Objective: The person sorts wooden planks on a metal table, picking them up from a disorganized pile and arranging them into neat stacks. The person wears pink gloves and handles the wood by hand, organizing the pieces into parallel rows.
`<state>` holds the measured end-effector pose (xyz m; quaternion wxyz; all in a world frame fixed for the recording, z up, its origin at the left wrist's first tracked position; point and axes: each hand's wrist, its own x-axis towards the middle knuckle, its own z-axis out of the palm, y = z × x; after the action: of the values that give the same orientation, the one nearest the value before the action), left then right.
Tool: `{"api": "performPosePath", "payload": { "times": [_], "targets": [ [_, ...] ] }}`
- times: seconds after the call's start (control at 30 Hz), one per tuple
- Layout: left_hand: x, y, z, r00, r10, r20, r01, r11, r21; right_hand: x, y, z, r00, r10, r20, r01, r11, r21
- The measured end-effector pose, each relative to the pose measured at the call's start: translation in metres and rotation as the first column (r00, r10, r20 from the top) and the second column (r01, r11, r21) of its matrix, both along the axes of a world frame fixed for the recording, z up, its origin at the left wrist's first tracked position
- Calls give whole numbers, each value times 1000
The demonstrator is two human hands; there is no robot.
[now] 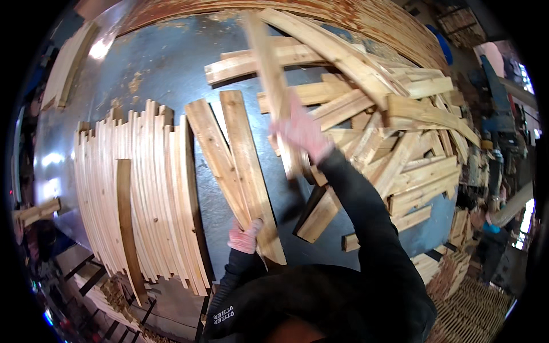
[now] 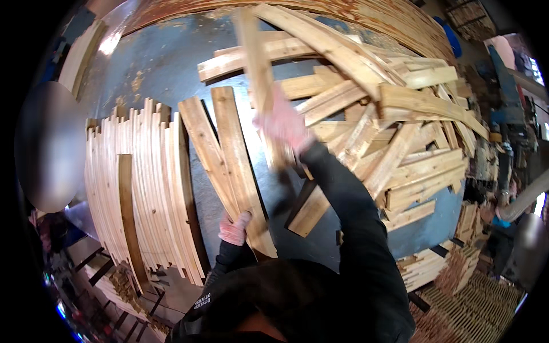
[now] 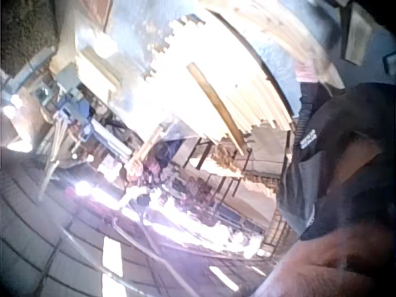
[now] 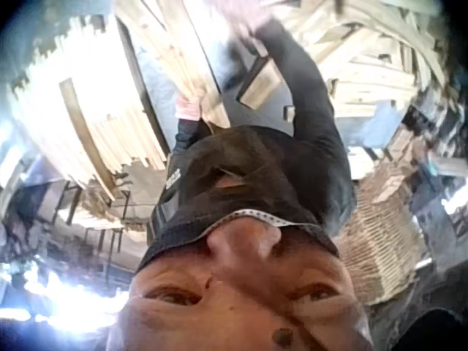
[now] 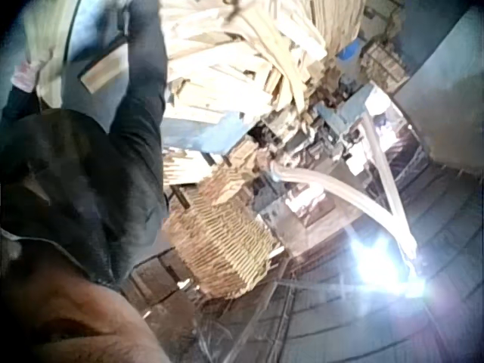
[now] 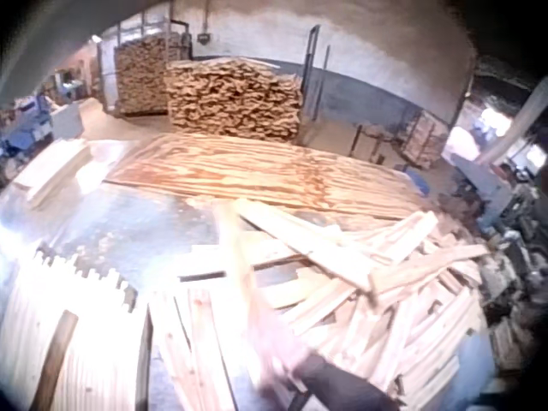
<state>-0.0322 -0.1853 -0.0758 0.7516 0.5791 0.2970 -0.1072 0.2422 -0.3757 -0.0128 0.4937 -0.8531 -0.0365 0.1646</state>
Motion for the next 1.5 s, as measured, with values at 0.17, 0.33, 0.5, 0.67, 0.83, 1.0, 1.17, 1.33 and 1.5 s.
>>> {"api": "performPosePath", "payload": {
  "times": [0.17, 0.33, 0.5, 0.67, 0.83, 1.0, 1.17, 1.33, 1.5],
  "targets": [
    [46, -25, 18, 984, 120, 129, -49, 888, -457, -109, -9, 61, 907, 421, -27, -392, 816, -424],
    [39, -37, -3, 998, 42, 55, -36, 995, -94, 64, -131, 27, 809, 126, 574, 491, 390, -779],
    [39, -45, 5, 992, 76, 97, -72, 997, -43, 71, -130, 22, 986, 70, 149, 82, 572, -816],
    [32, -46, 15, 975, 223, 10, -213, 940, -265, -109, -68, 28, 904, 292, 314, -297, 954, -33],
    [18, -21, -36, 998, 3, 71, -8, 997, 78, -138, -45, 62, 782, 621, -46, -563, 675, -477],
    [30, -46, -3, 994, 103, -48, -99, 993, 69, 81, -186, 9, 732, 87, 676, 602, 382, -701],
    [42, -45, 28, 992, 18, -125, 25, 944, 328, 76, -202, 24, 897, 121, 424, 297, 546, -784],
    [29, -17, -10, 994, 19, 106, -60, 916, 396, 23, -230, 49, 975, 91, 202, 56, 782, -620],
    [8, 7, 90, 902, -138, -410, 430, 195, 881, -48, -225, 31, 991, -57, 120, 66, 995, -74]
  ]
}}
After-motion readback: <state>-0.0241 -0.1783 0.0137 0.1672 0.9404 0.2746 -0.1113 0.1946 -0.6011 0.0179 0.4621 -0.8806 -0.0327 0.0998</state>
